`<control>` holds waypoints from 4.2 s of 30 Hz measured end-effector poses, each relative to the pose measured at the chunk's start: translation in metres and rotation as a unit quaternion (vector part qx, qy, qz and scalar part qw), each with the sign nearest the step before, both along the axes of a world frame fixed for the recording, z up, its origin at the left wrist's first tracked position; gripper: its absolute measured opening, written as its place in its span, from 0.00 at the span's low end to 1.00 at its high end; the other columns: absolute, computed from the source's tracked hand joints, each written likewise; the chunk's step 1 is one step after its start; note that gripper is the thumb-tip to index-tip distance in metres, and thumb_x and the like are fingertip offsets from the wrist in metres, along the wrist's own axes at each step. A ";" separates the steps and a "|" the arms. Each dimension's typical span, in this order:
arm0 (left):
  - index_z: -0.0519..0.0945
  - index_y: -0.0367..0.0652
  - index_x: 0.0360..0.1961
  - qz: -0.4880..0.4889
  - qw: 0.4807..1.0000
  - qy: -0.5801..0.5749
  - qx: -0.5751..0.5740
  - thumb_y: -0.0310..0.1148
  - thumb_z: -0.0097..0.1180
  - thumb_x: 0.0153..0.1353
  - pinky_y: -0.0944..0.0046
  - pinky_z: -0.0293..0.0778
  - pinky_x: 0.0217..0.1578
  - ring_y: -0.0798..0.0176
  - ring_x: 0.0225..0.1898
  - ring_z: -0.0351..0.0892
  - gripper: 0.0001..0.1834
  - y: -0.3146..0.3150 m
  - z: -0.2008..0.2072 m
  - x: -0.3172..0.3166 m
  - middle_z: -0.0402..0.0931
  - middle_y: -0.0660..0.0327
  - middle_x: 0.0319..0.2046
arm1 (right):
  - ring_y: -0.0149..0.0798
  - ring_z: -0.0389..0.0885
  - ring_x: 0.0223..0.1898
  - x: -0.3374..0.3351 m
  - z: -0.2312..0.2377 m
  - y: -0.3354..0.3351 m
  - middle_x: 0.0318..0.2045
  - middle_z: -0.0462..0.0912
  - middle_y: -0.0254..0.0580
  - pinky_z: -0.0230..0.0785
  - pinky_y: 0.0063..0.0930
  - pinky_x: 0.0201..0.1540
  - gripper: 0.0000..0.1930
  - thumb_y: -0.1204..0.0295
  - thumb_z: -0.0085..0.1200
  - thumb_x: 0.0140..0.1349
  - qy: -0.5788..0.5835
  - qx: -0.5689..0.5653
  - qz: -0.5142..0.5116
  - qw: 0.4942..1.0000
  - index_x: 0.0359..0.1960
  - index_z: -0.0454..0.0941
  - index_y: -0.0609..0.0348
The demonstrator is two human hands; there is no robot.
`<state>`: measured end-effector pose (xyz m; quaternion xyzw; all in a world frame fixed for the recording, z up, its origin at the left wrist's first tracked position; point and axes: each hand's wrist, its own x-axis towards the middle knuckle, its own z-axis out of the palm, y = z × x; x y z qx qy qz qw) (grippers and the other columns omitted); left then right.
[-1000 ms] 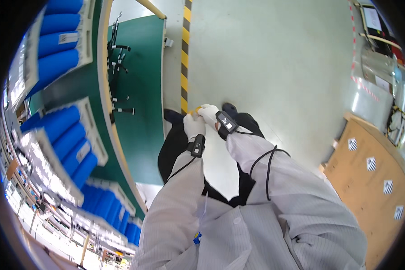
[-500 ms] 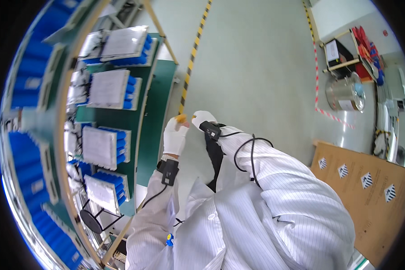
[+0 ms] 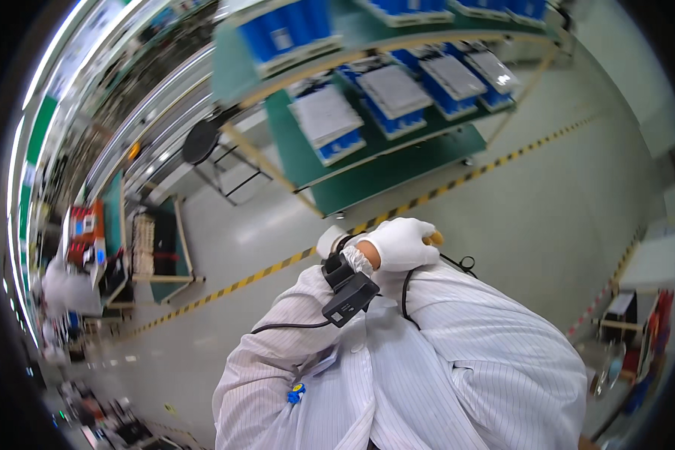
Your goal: Testing battery packs and circuit board assemblies using industrial testing equipment and probes.
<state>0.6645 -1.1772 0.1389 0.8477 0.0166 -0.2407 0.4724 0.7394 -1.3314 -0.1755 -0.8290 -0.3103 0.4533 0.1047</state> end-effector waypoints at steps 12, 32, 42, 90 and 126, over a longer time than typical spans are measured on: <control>0.84 0.40 0.41 0.143 0.953 -0.267 -0.006 0.19 0.54 0.45 0.59 0.79 0.42 0.48 0.38 0.84 0.19 0.142 0.068 -0.168 0.84 0.51 0.33 | 0.58 0.83 0.43 -0.126 0.032 0.216 0.39 0.85 0.56 0.75 0.44 0.48 0.18 0.62 0.52 0.54 0.022 -0.010 0.236 0.971 0.42 0.84 0.57; 0.77 0.35 0.53 0.434 0.776 -0.444 -0.107 0.21 0.56 0.53 0.60 0.71 0.55 0.52 0.50 0.78 0.23 0.469 0.079 -0.430 0.78 0.52 0.47 | 0.58 0.82 0.43 -0.426 0.255 0.928 0.38 0.85 0.53 0.76 0.46 0.48 0.16 0.61 0.55 0.53 -0.144 0.362 0.606 0.693 0.38 0.85 0.56; 0.81 0.51 0.51 0.576 0.753 0.019 0.317 0.45 0.56 0.58 0.59 0.76 0.49 0.51 0.43 0.82 0.21 0.752 -0.001 -0.832 0.83 0.55 0.43 | 0.52 0.81 0.37 -0.796 0.493 0.828 0.34 0.81 0.47 0.74 0.41 0.40 0.13 0.69 0.63 0.50 0.119 0.652 0.679 0.315 0.36 0.81 0.60; 0.84 0.44 0.47 0.784 0.618 0.039 -0.043 0.50 0.54 0.61 0.52 0.72 0.55 0.46 0.53 0.79 0.23 0.920 -0.253 -1.672 0.80 0.44 0.49 | 0.56 0.79 0.51 -1.616 0.263 1.335 0.51 0.80 0.52 0.71 0.46 0.56 0.24 0.56 0.51 0.62 0.071 0.147 0.894 0.418 0.56 0.75 0.56; 0.81 0.46 0.53 0.802 0.570 0.177 -0.028 0.47 0.58 0.58 0.59 0.76 0.51 0.53 0.47 0.84 0.25 1.440 -0.240 -2.518 0.84 0.53 0.44 | 0.57 0.80 0.48 -2.410 0.263 1.812 0.47 0.82 0.53 0.72 0.44 0.52 0.19 0.57 0.50 0.63 0.095 0.146 0.832 0.527 0.49 0.80 0.55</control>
